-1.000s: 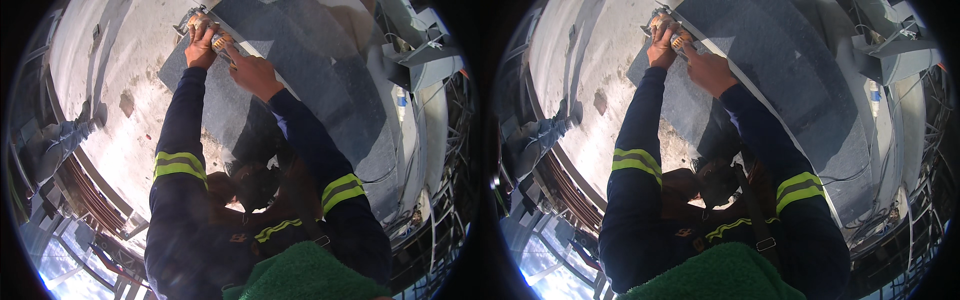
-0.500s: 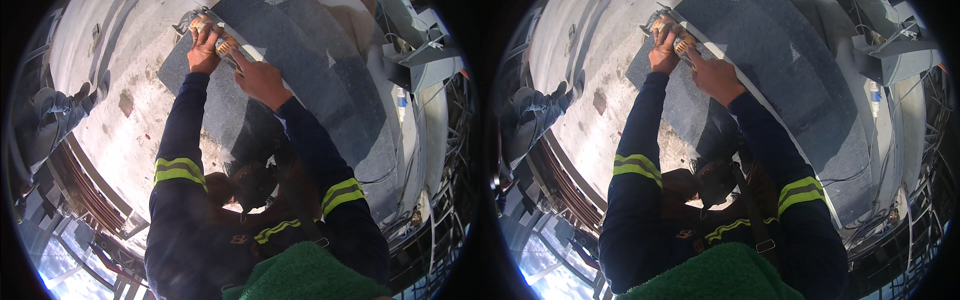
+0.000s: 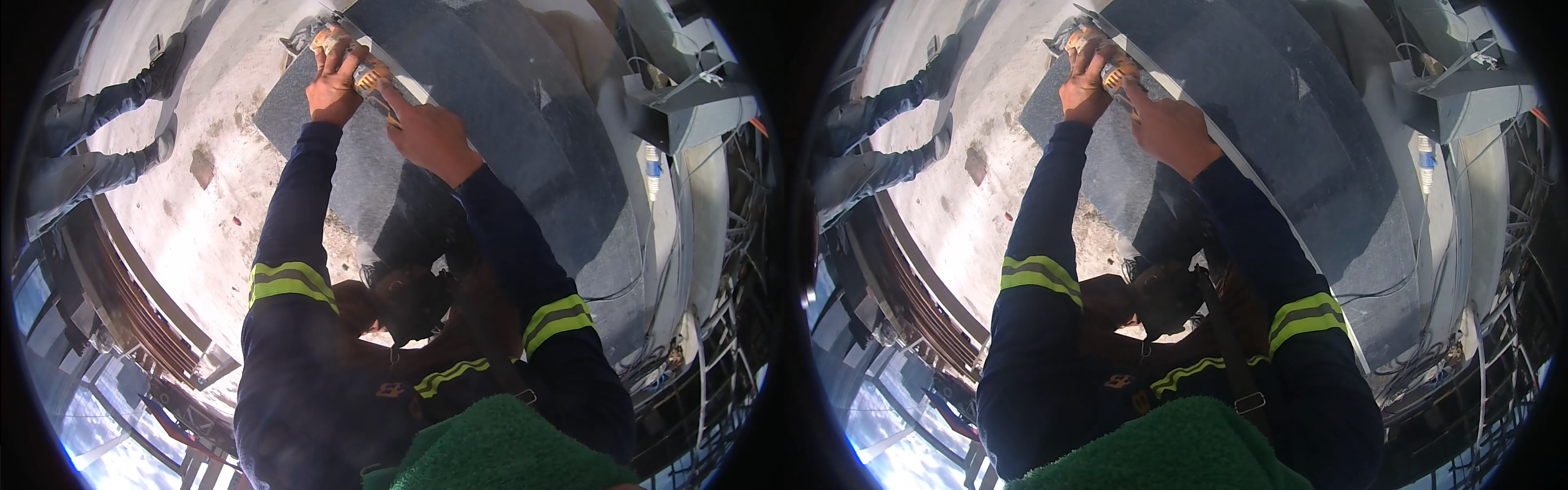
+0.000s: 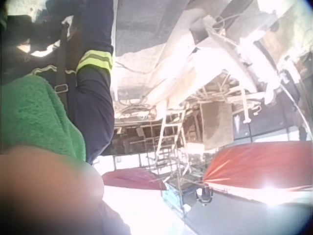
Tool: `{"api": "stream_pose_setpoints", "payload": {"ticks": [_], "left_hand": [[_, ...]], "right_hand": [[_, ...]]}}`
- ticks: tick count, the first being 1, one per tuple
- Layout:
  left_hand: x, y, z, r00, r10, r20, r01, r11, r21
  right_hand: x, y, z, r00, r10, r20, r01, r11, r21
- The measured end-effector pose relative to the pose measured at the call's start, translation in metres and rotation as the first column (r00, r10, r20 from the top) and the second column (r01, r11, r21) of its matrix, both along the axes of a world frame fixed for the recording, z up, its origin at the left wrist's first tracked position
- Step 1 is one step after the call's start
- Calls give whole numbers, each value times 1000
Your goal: The person positions a large gray tile on a metal frame, then uses an angle grinder to cut along a marked line. The person holds the tile steady with one hand while guiding the grinder with the other.
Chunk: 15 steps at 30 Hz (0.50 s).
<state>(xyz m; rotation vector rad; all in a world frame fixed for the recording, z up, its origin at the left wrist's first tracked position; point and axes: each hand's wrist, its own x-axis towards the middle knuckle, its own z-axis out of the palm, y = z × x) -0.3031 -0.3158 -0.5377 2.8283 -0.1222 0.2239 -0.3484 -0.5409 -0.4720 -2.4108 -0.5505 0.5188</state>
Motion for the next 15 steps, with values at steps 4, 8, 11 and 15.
{"api": "stream_pose_setpoints", "payload": {"ticks": [4,8,11,15], "left_hand": [[18,7,2,998,27,-53,-26,1000,18],[23,10,7,999,-4,-34,5,1000,31],[12,9,5,1000,-26,4,25,999,24],[14,10,0,1000,-9,-15,9,1000,6]], "right_hand": [[15,12,-7,999,-13,41,13,1000,0],[20,17,-6,998,-21,60,20,1000,10],[10,10,-3,999,-5,31,5,1000,23],[12,10,-7,1000,-11,-13,11,1000,1]]}}
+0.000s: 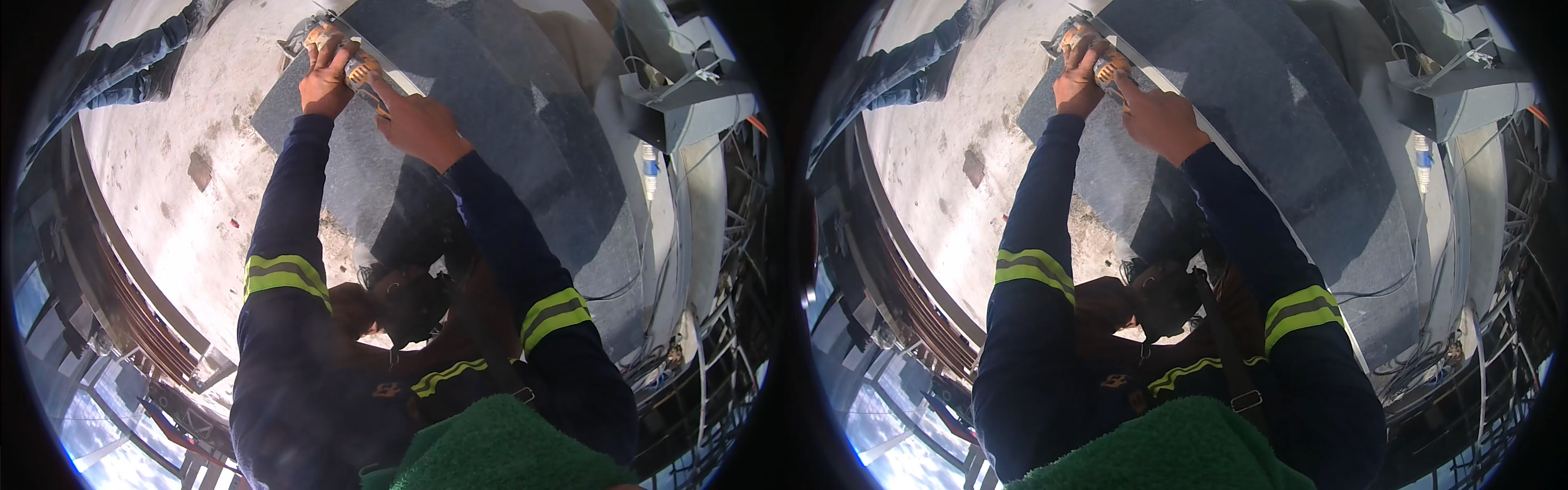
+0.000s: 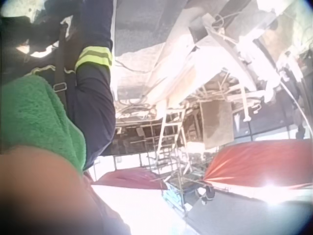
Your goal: The person positions a large gray tile on a metal frame, then uses an angle grinder to cut along a marked line. The person holds the tile steady with one hand while guiding the grinder with the other.
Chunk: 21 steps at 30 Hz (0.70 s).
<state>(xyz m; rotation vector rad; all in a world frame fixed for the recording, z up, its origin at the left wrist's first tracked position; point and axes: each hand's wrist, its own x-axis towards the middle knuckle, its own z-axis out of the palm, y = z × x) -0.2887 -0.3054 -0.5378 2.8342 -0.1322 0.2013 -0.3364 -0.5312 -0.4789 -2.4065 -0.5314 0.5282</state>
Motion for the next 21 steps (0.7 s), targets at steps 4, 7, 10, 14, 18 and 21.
{"api": "stream_pose_setpoints", "payload": {"ticks": [4,7,10,14,18,21], "left_hand": [[14,5,4,997,38,-67,-39,999,-7],[9,2,10,996,31,-83,-31,1000,5],[-7,-6,12,999,11,-48,-10,1000,7],[-12,-8,8,999,1,-42,-1,1000,-6],[5,2,3,999,6,-54,-5,999,35],[12,7,2,998,2,-65,-1,1000,4]], "right_hand": [[14,14,-4,998,2,65,-2,1000,-5],[11,12,1,1000,14,20,-14,999,-35],[-7,-2,9,1000,12,13,-12,1000,15],[-13,-7,8,1000,17,14,-16,1000,-15],[3,6,-1,998,7,70,-8,1000,16],[9,12,-3,998,5,68,-5,1000,10]]}}
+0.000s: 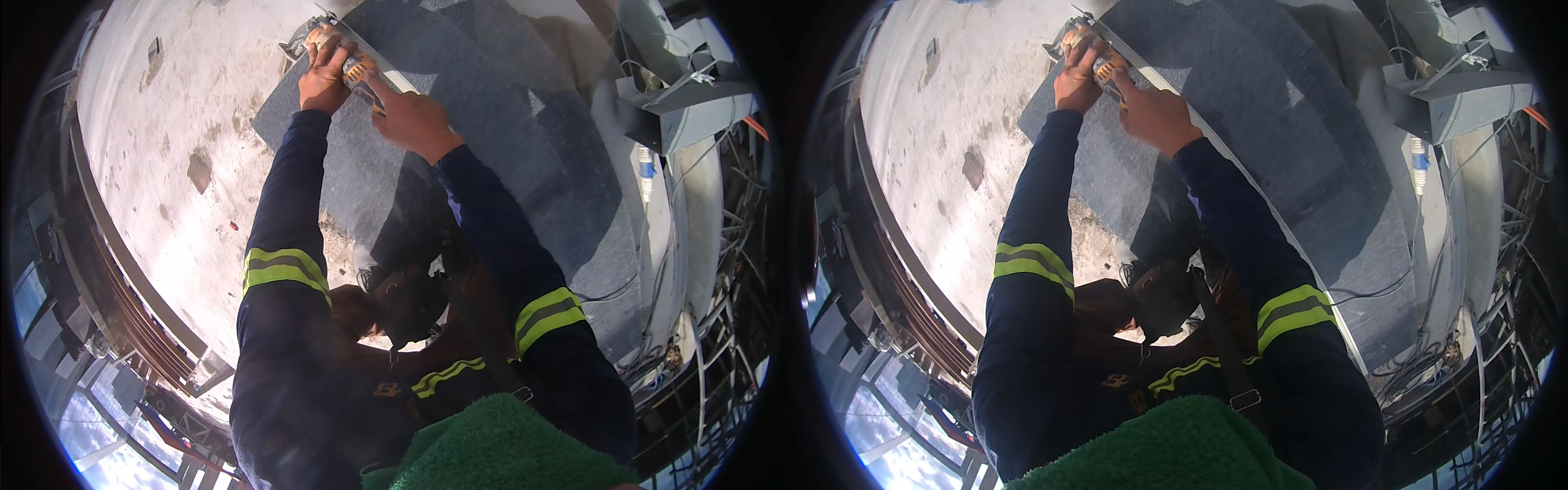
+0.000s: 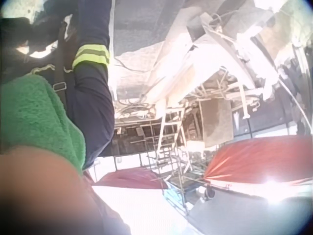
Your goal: The person positions a large gray tile on a metal frame, then uses an angle grinder to cut along a marked line. The person holds the tile steady with one hand while guiding the grinder with the other.
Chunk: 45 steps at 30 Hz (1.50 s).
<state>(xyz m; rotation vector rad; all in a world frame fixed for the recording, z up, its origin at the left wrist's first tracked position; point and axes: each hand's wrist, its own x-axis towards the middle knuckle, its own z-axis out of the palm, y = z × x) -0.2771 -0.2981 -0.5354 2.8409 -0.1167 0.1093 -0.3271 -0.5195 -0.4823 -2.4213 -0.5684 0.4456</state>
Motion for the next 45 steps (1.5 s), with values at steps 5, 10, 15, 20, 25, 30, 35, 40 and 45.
{"api": "stream_pose_setpoints", "payload": {"ticks": [5,10,15,20,25,30,35,40,45], "left_hand": [[-14,-7,3,999,-15,40,14,1000,11],[-23,-15,7,999,-23,28,24,999,-29],[-26,-19,9,999,-11,36,11,1000,14],[-31,-23,8,998,-22,52,22,1000,-2],[-39,-29,8,997,-22,69,22,1000,9],[-47,-38,9,998,-21,64,19,999,35],[-54,-45,11,998,-15,58,14,1000,23],[-51,-40,7,999,-4,48,4,1000,9],[-27,-20,2,999,1,44,-1,1000,15]], "right_hand": [[-13,-9,6,999,-2,-52,2,1000,1],[-24,-17,9,999,-6,-42,6,1000,-8],[-26,-18,10,999,-13,-43,11,999,-33],[-31,-24,12,999,-8,-46,6,999,-34],[-38,-30,12,999,-18,-51,17,1000,-16],[-46,-40,11,999,-20,-33,20,1000,-8],[-53,-47,14,999,-9,-40,8,1000,-9],[-48,-43,16,998,-4,-66,2,1000,-22],[-25,-24,12,995,-10,-102,9,1000,-3]]}}
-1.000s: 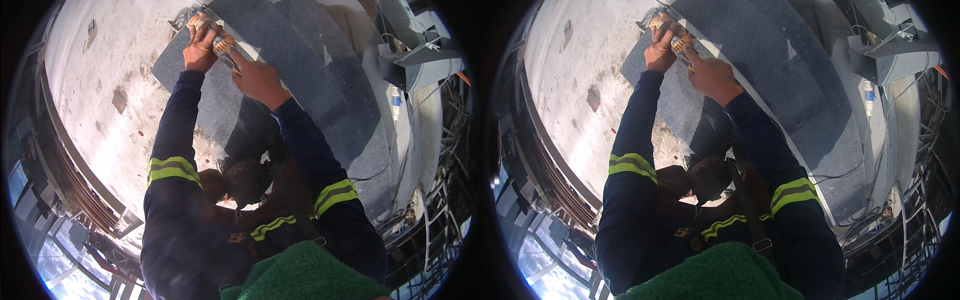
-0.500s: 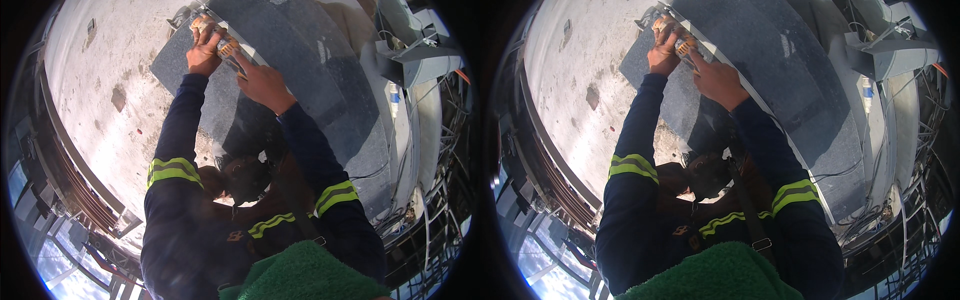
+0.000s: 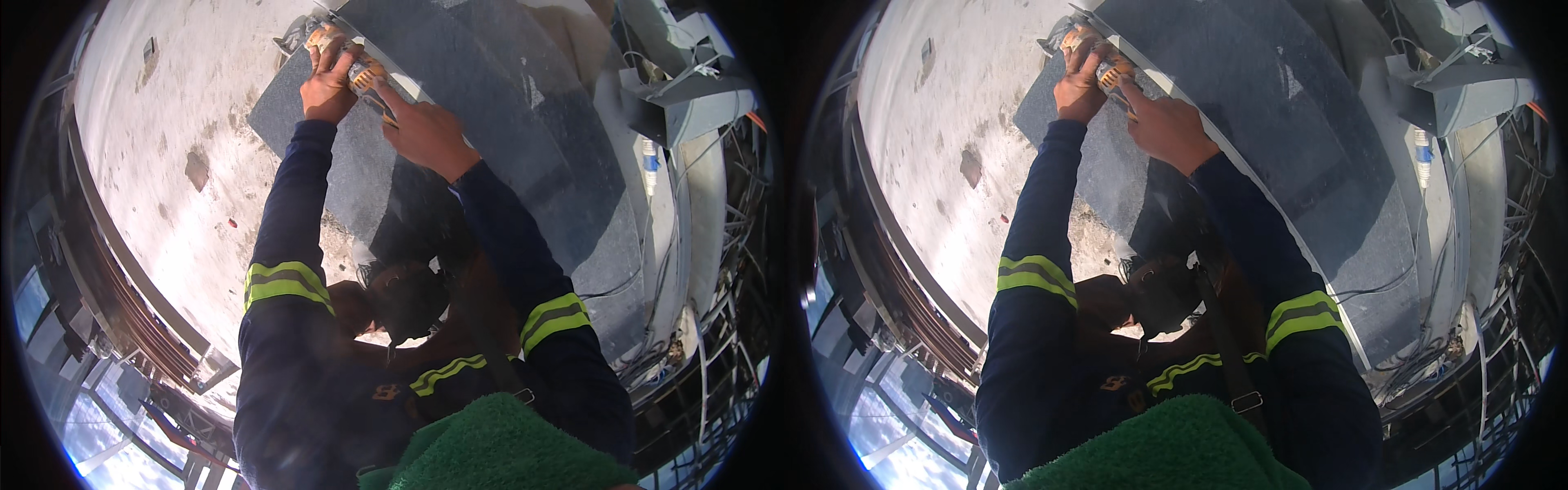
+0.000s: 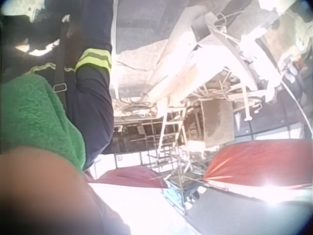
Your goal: The person positions a large gray tile on a metal frame, then uses an angle grinder to cut along a marked line. The person holds the tile steady with one hand while guiding the grinder with the other.
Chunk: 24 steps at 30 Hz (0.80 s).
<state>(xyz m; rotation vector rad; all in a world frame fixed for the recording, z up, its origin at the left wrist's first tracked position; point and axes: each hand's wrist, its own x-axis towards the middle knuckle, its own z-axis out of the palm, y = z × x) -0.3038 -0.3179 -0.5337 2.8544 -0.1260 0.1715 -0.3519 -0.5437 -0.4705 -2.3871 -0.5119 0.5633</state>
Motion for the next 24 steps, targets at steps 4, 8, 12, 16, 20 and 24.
{"api": "stream_pose_setpoints", "payload": {"ticks": [4,8,12,16,20,24], "left_hand": [[23,15,1,999,-9,-35,9,1000,8],[28,15,3,998,-8,-57,8,1000,14],[11,4,7,998,-10,-58,10,1000,5],[-13,-11,10,999,-34,-24,34,999,-7],[-24,-22,12,999,-19,-41,18,1000,-12],[-28,-28,16,999,-27,-40,26,1000,-14]], "right_hand": [[22,16,-4,1000,-3,-14,3,1000,7],[28,19,-8,1000,-3,18,3,1000,11],[10,6,-8,999,7,36,-7,1000,-10],[-15,-11,0,1000,3,30,-3,1000,2],[-26,-22,6,1000,-5,21,5,1000,-5],[-29,-26,9,1000,-7,26,8,1000,-18]]}}
